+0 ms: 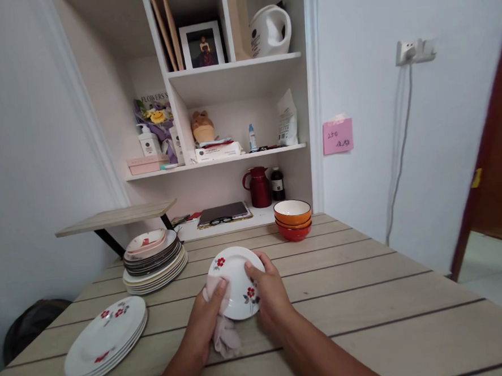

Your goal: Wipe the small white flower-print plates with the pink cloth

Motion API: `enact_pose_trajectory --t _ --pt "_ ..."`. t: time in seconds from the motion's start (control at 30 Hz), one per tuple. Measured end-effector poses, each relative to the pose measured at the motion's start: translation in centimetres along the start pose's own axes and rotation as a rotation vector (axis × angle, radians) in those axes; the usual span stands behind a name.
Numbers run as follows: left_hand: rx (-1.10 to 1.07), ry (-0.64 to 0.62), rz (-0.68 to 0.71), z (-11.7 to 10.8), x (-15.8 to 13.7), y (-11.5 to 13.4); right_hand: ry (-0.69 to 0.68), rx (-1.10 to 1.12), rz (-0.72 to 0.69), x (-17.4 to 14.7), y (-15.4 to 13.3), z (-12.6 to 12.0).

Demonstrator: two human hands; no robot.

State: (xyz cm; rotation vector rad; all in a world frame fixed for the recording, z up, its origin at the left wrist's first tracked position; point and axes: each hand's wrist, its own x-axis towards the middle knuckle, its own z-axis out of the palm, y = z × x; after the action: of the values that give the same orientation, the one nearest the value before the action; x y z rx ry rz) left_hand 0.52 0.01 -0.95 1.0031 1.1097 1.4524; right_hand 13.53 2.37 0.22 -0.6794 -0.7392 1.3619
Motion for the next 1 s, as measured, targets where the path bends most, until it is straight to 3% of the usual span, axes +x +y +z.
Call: enact_pose_trajectory --t 0.2,0.47,1.0 --pt "-0.032 -0.043 0.051 0.23 -0.46 0.22 0.023 0.049 0.031 0.00 0.29 -0.02" --pt "-0.073 -0.090 0.020 -0.29 0.09 -0.39 -0.015 0.050 0.104 0.13 -0.41 -0.02" --pt "0.051 0.024 0.045 0.09 -0.42 0.14 0.000 0.032 0.123 0.29 -0.69 -0.07"
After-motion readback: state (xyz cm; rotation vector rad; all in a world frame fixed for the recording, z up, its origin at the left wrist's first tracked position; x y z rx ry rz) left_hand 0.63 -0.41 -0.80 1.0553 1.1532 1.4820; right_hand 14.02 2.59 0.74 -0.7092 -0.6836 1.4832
